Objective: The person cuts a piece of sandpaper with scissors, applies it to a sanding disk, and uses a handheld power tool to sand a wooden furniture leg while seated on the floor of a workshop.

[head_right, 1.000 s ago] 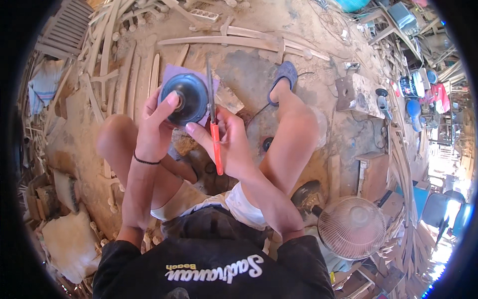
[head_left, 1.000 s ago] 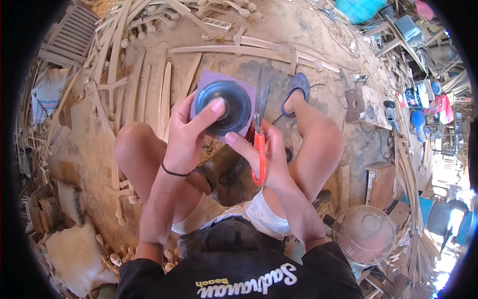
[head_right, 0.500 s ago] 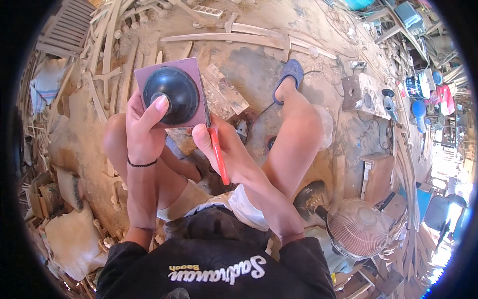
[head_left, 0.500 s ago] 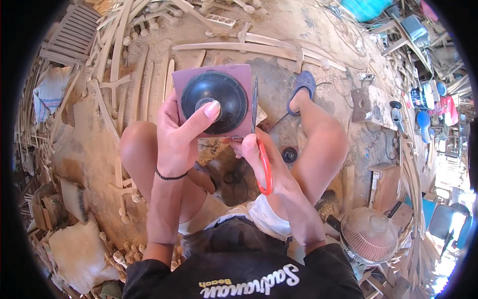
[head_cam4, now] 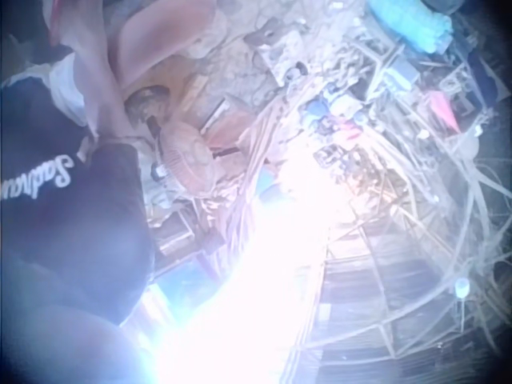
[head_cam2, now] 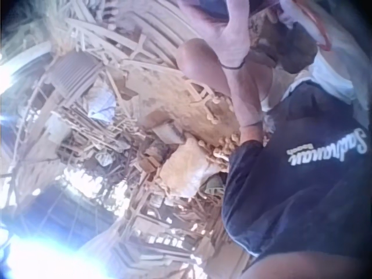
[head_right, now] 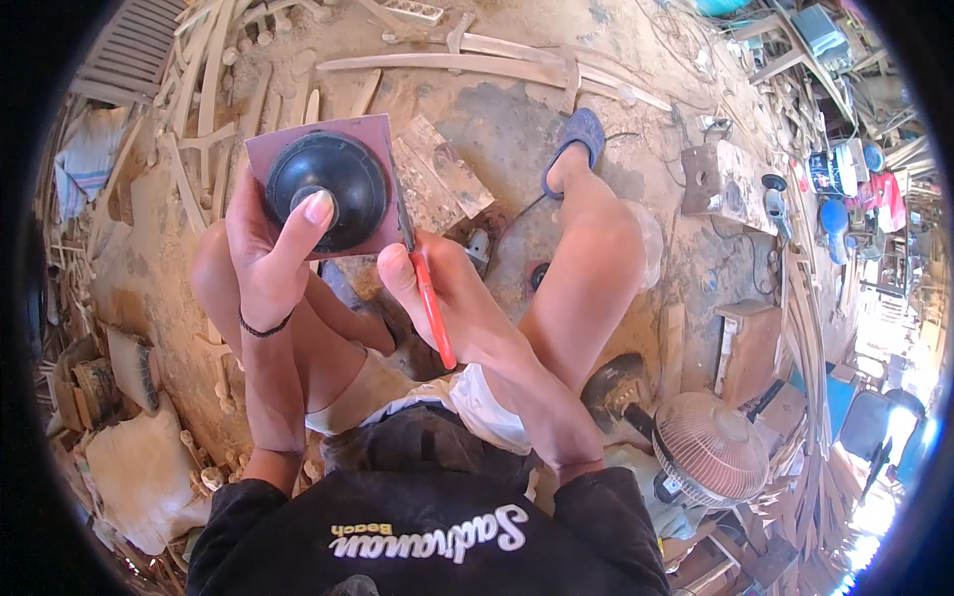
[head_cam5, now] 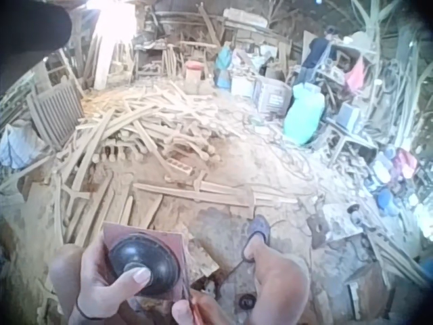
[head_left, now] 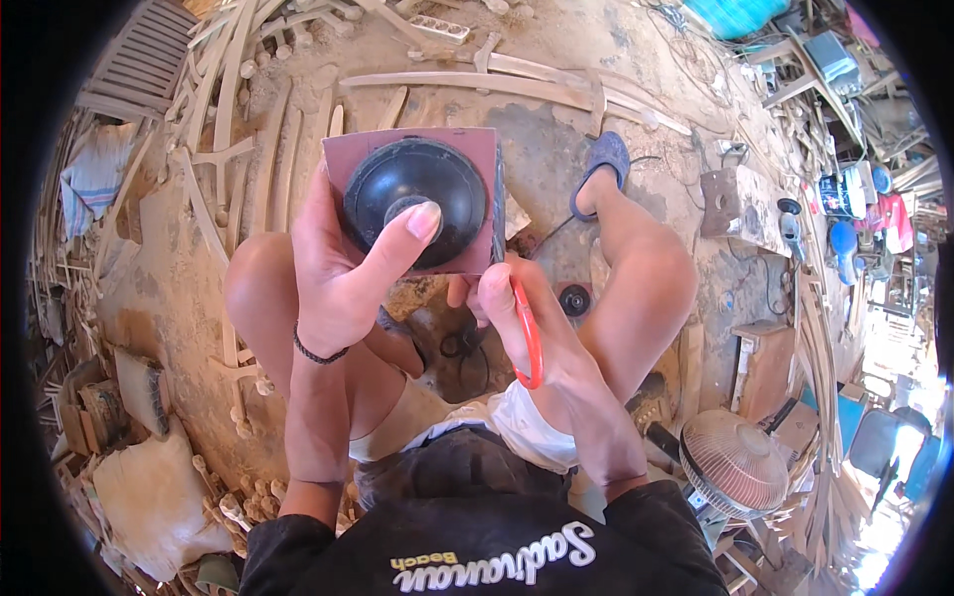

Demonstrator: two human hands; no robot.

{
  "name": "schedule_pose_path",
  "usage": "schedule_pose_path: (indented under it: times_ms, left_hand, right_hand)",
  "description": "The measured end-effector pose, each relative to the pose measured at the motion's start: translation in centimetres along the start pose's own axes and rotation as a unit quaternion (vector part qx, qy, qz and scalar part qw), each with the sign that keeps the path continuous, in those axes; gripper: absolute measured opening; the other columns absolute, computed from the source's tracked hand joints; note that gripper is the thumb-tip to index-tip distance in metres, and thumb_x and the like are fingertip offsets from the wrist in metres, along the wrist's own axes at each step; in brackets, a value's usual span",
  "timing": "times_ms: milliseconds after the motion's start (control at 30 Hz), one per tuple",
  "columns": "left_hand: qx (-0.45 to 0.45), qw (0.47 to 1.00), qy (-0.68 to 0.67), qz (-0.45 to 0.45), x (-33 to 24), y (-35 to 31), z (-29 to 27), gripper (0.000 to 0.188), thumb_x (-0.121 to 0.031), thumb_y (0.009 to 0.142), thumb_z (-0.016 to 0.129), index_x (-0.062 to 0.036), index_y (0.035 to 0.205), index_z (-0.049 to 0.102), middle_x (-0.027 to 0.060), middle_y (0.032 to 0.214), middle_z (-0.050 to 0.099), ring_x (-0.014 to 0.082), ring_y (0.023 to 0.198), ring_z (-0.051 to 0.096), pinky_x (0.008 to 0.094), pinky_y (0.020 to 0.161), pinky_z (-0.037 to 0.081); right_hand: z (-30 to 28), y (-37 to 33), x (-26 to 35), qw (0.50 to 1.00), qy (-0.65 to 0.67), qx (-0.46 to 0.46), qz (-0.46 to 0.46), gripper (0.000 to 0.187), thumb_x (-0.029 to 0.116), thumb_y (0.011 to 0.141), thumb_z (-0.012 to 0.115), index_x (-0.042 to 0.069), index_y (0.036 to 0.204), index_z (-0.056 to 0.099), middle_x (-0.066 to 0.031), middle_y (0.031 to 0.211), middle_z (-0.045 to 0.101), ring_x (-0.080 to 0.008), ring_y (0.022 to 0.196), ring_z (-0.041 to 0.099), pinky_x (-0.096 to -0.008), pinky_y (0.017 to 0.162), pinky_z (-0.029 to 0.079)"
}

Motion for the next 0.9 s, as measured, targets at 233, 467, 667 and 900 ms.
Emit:
schedule_pose_path:
  times_ms: [233,467,667,900]
  left_hand:
    - [0.005,1.000,0.019,0.011,0.14,0.02,0.10,0.048,-0.006,0.094,0.076,0.0054,0.134,0.053,0.0112,0.118,0.070,0.0153,0.107,0.067,0.0314,0.097,0.053]
    - [-0.010,0.999,0.036,0.004,0.50,-0.15,0.19,0.046,-0.007,0.095,0.075,0.0053,0.134,0.054,0.0113,0.118,0.070,0.0151,0.106,0.066,0.0310,0.096,0.053]
    - [-0.003,1.000,0.015,0.002,0.76,0.21,0.13,0.047,-0.010,0.095,0.076,0.0047,0.134,0.054,0.0110,0.118,0.070,0.0150,0.107,0.066,0.0314,0.097,0.052]
    - [0.037,0.999,0.020,-0.002,0.79,0.43,0.18,0.048,-0.010,0.095,0.077,0.0050,0.135,0.054,0.0106,0.119,0.070,0.0148,0.107,0.066,0.0308,0.098,0.052]
  right_hand:
    - [-0.70,-0.14,-0.17,0.998,-0.005,0.021,0.064,0.073,0.069,0.105,0.046,0.004,0.073,0.052,0.0071,0.062,0.037,-0.0057,0.063,0.033,-0.0311,0.051,0.026]
    - [-0.38,-0.29,-0.56,0.998,0.011,0.018,0.066,0.074,0.074,0.103,0.042,0.009,0.068,0.043,0.0077,0.064,0.032,-0.0044,0.056,0.027,-0.0275,0.050,0.018]
    - [-0.25,-0.10,-0.31,0.997,0.023,0.011,0.073,0.071,0.073,0.104,0.043,0.008,0.075,0.048,0.0078,0.064,0.033,-0.0049,0.057,0.028,-0.0281,0.051,0.019]
    - [-0.22,0.00,0.06,1.000,0.016,0.007,0.016,0.070,0.063,0.109,0.042,0.003,0.123,0.075,0.0079,0.063,0.039,-0.0064,0.064,0.036,-0.0308,0.054,0.028]
Point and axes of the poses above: each hand's wrist, its own y-axis towards the middle knuckle, its own z-axis out of the palm, x = y × z, the point moved 2 cm from there along y, towards the middle knuckle
